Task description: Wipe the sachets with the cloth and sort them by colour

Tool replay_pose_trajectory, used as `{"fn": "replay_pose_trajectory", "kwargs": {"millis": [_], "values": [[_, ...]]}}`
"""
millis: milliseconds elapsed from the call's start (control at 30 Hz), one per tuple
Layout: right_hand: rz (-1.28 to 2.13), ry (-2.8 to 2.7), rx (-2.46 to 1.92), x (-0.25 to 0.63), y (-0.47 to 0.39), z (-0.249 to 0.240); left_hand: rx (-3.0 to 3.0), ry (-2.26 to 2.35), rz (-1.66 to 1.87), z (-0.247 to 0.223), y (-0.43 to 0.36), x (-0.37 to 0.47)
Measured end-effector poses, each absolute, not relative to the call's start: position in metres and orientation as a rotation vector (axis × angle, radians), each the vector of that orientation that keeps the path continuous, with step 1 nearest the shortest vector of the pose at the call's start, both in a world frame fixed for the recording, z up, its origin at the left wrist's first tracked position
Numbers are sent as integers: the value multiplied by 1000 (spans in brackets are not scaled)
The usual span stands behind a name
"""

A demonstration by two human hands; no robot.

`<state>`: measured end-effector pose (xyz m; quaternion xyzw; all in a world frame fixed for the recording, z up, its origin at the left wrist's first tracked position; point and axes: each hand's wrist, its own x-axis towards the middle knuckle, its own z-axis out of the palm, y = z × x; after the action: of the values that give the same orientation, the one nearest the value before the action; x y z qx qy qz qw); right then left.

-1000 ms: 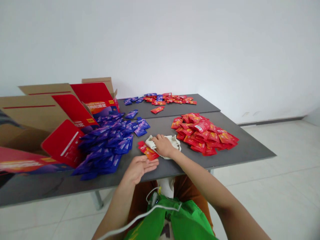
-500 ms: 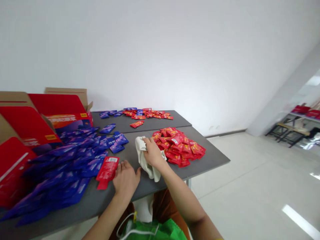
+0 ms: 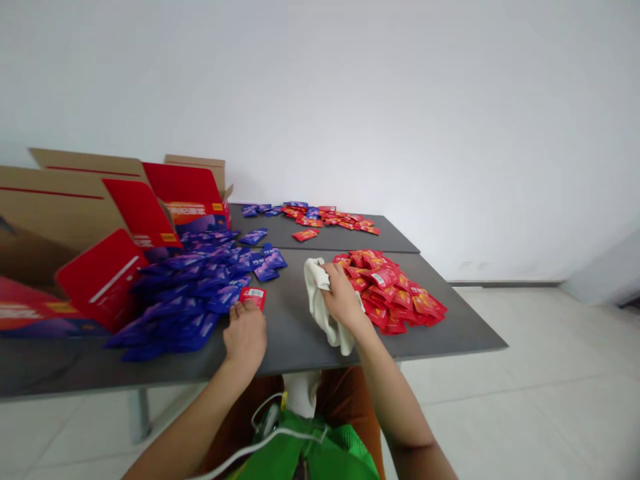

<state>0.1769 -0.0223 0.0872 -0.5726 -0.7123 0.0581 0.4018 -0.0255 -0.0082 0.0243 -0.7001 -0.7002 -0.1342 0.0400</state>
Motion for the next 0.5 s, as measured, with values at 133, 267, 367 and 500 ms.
{"fn": "replay_pose_trajectory", "kwargs": {"millis": [133, 267, 367, 500], "values": [[180, -1830, -1416, 177, -25, 76, -2193, -2129, -337, 24, -19, -23], [221, -1883, -1402, 176, -29, 68, -2307, -2101, -256, 33, -31, -16], [223, -1884, -1410, 179, -32, 65, -2344, -2031, -258, 43, -15, -19], [208, -1881, -1411, 185, -38, 63, -2613, -1586, -226, 36, 27, -26]]}}
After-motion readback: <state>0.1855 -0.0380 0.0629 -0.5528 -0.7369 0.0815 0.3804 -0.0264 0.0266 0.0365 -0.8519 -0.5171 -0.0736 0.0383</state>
